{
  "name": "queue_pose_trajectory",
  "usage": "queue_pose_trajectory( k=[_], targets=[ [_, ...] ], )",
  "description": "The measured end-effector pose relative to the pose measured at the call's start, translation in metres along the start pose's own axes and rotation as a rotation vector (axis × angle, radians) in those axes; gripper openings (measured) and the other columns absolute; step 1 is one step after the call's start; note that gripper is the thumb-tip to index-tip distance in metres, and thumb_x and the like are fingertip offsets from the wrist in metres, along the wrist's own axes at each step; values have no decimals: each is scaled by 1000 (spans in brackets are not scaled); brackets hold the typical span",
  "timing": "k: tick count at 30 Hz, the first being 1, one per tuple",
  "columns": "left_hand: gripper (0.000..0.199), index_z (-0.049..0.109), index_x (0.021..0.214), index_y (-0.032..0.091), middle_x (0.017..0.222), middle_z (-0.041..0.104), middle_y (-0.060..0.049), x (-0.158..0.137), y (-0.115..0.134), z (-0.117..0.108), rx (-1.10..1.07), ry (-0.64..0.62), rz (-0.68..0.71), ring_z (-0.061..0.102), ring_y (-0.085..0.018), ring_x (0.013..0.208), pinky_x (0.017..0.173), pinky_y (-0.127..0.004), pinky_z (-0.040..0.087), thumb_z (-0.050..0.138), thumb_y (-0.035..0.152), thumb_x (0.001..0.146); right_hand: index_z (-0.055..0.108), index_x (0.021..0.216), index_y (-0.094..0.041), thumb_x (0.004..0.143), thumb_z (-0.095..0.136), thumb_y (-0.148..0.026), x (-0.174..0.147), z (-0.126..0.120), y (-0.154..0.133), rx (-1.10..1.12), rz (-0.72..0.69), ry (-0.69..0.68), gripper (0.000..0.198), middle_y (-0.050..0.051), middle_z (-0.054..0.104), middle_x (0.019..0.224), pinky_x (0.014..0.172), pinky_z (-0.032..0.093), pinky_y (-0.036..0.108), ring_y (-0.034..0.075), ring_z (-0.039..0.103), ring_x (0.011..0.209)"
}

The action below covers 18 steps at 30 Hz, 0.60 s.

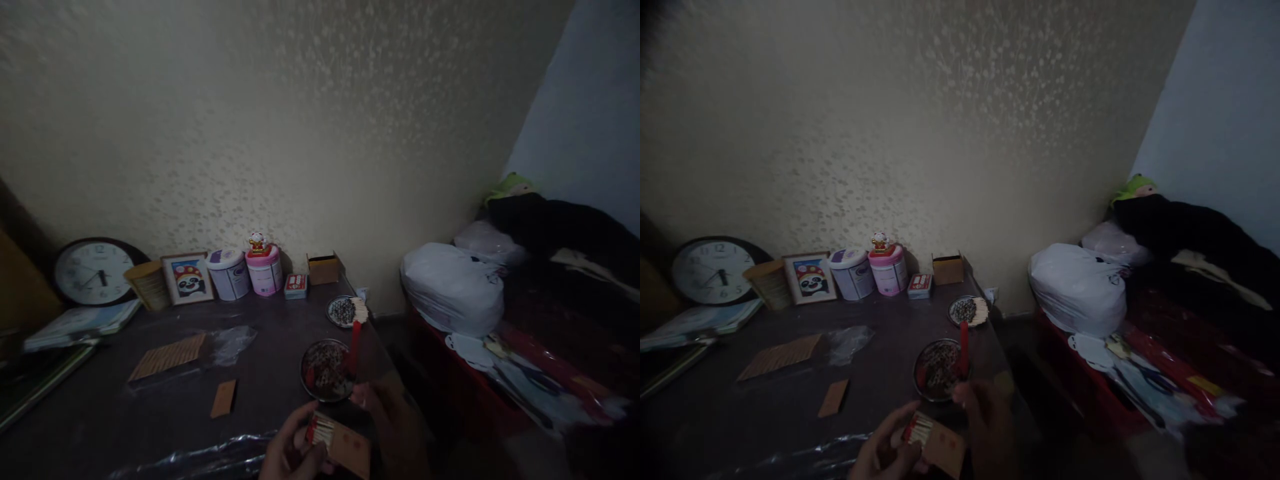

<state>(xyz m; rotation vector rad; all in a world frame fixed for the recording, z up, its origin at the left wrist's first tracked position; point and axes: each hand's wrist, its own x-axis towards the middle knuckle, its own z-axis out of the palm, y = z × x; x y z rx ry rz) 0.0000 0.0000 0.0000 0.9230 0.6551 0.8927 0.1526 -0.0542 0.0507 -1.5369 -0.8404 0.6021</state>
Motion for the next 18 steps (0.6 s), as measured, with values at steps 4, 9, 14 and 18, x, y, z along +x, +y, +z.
queue_pose_trajectory(
  k=[4,9,14,18],
  targets=[
    [65,57,110,19,76,72,-4,-1,6,0,-22,23,-56,62,-14,54,55,-25,48,83,45,56,61,72,-18,73,52,-56,4,4,6,85,75,56,39,8,68,75,69,51,31,22,65,74],
    [61,58,107,20,79,73,-5,2,1,-2,-82,13,-53,65,-16,57,54,-26,50,84,41,56,57,67,-18,68,56,-58,4,14,18,127,141,62,40,4,62,64,60,48,29,20,61,63],
    [60,60,105,19,73,72,-5,2,1,0,-50,35,-27,65,-17,55,55,-28,51,84,43,56,53,58,-19,65,56,-55,3,18,15,122,218,15,37,2,56,57,53,44,26,16,54,55],
    [64,61,109,17,64,69,-3,2,0,0,15,34,-33,64,-19,53,56,-32,52,81,48,57,52,52,-20,59,56,-54,2,18,5,102,237,24,35,2,54,55,52,43,26,16,51,53]
  ],
)
